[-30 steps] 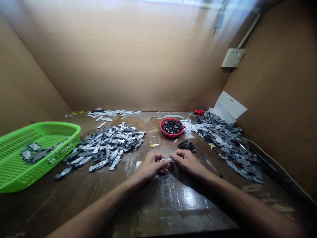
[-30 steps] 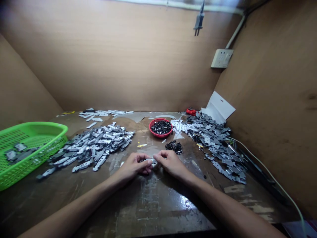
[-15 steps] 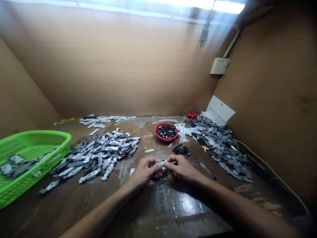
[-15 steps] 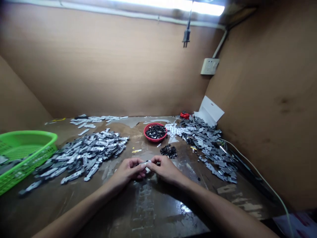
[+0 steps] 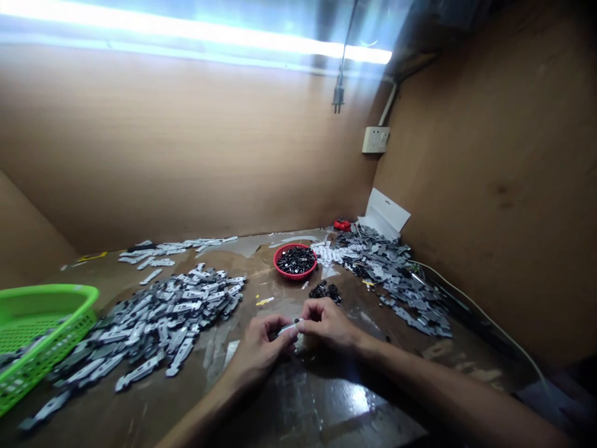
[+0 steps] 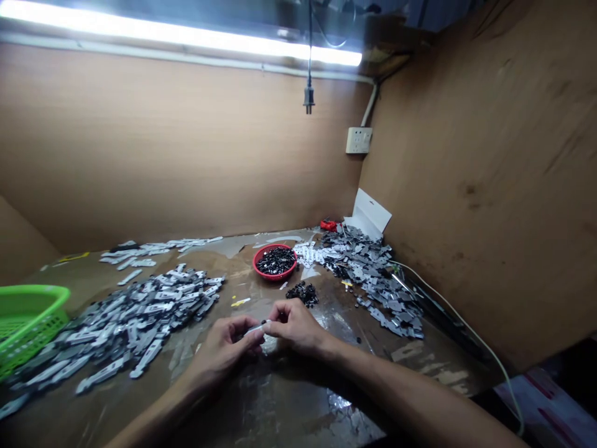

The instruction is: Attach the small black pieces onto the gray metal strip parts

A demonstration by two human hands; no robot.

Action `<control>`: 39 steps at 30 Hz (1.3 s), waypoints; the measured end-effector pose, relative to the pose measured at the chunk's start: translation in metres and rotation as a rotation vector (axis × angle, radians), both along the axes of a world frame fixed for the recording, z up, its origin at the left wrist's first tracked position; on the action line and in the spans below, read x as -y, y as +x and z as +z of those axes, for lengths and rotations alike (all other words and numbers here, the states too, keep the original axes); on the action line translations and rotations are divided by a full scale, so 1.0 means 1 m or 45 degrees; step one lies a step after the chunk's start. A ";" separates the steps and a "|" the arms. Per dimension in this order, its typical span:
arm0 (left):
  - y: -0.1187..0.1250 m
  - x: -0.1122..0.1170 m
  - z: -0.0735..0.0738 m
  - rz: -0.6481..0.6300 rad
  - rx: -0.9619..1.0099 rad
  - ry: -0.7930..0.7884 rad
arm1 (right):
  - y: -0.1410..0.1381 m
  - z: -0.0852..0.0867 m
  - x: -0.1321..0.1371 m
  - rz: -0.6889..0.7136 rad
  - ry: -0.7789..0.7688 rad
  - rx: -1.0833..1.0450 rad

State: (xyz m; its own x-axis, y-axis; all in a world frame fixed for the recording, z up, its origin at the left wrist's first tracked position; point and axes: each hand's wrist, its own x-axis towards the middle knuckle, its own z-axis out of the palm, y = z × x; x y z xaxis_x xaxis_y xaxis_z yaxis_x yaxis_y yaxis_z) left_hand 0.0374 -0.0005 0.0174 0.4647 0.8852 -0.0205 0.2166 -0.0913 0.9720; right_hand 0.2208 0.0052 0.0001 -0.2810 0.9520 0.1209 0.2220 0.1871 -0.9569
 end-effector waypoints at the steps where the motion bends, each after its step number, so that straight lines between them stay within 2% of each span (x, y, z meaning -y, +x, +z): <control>1: 0.001 0.000 0.001 0.009 0.005 0.016 | -0.002 -0.001 0.000 -0.036 0.024 -0.001; 6: -0.001 0.001 0.004 0.009 -0.040 0.143 | -0.011 -0.003 0.005 -0.091 0.140 0.086; 10: -0.015 -0.009 0.009 0.082 -0.200 0.332 | 0.001 0.012 -0.002 -0.003 0.329 0.271; 12: -0.029 -0.022 0.011 0.218 -0.391 0.513 | 0.019 0.023 -0.016 -0.091 0.472 0.446; 14: -0.048 -0.038 0.013 0.461 -0.616 0.728 | 0.043 0.031 -0.038 -0.318 0.531 0.714; 16: -0.066 -0.052 0.014 0.669 -0.831 0.985 | 0.069 0.036 -0.064 -0.501 0.385 1.086; 18: -0.081 -0.061 0.014 0.814 -1.035 1.153 | 0.092 0.038 -0.086 -0.543 0.303 1.189; 20: -0.088 -0.064 0.013 0.905 -1.180 1.217 | 0.111 0.040 -0.102 -0.560 0.256 1.248; 22: -0.090 -0.064 0.011 0.949 -1.222 1.258 | 0.128 0.043 -0.111 -0.585 0.222 1.288; 24: -0.085 -0.062 0.009 0.918 -1.155 1.323 | 0.146 0.047 -0.113 -0.631 0.193 1.316; 26: -0.077 -0.059 0.006 0.781 -1.022 1.396 | 0.163 0.051 -0.111 -0.684 0.176 1.336; 28: -0.067 -0.055 0.004 0.541 -0.887 1.416 | 0.176 0.052 -0.108 -0.716 0.166 1.352; 30: -0.058 -0.049 0.002 0.269 -0.805 1.355 | 0.182 0.050 -0.108 -0.714 0.152 1.367; 32: -0.051 -0.043 0.000 0.077 -0.785 1.288 | 0.183 0.046 -0.110 -0.695 0.131 1.379; 34: -0.047 -0.039 -0.001 0.004 -0.790 1.254 | 0.180 0.042 -0.116 -0.688 0.100 1.390; 39: -0.047 -0.038 -0.003 0.006 -0.795 1.214 | 0.177 0.037 -0.128 -0.752 -0.042 1.432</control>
